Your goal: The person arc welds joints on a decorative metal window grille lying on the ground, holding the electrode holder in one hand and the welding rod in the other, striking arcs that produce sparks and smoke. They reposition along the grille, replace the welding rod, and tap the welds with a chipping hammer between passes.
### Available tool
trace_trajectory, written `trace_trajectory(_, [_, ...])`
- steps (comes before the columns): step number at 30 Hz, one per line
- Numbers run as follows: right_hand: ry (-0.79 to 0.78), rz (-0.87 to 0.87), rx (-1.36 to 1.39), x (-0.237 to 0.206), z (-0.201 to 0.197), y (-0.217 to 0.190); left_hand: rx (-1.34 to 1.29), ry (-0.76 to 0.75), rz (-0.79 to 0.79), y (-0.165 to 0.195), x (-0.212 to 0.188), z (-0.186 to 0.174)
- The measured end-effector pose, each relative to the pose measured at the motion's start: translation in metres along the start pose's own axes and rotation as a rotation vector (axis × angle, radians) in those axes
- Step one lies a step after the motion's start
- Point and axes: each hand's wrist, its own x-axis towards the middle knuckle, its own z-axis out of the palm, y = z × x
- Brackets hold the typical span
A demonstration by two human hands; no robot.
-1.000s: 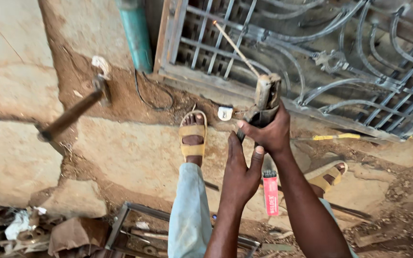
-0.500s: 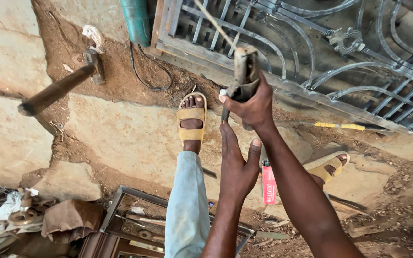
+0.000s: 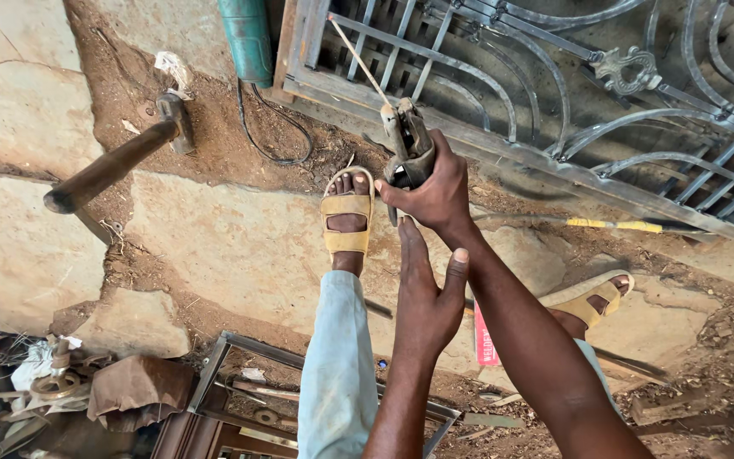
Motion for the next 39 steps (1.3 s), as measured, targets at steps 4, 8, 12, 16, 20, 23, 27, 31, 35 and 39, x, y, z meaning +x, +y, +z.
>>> trace_trajectory(4, [0.006,-0.051,0.037,0.003,0.003,0.003,-0.051,-0.02,-0.006,0.007,0.001,-0.003])
trace_trajectory(8, [0.0,-0.048,-0.008,0.007,0.004,0.002,-0.086,-0.032,-0.033,0.018,0.001,-0.008])
trace_trajectory(12, [-0.029,0.015,0.084,0.007,0.002,-0.005,-0.132,-0.04,-0.115,0.028,0.001,-0.011])
trace_trajectory(16, [-0.008,0.005,0.044,0.006,0.0,-0.01,-0.095,0.0,-0.028,0.031,0.001,-0.012])
trace_trajectory(20, [-0.014,0.019,0.066,0.007,-0.002,-0.011,-0.102,-0.005,-0.015,0.027,0.002,-0.012])
trace_trajectory(23, [-0.008,-0.056,0.023,0.009,-0.003,-0.01,-0.116,-0.017,-0.006,0.024,0.003,-0.01])
trace_trajectory(27, [-0.033,-0.011,0.056,0.009,-0.003,-0.01,-0.105,-0.002,-0.007,0.021,0.004,-0.009])
trace_trajectory(31, [-0.039,-0.026,0.057,0.008,-0.003,-0.011,-0.096,-0.019,-0.009,0.022,0.004,-0.01])
trace_trajectory(35, [-0.047,0.022,0.074,0.009,-0.003,-0.013,-0.13,-0.017,-0.038,0.025,0.003,-0.01])
trace_trajectory(39, [-0.026,-0.01,0.012,0.01,-0.005,-0.015,-0.134,-0.008,-0.009,0.026,0.003,-0.011])
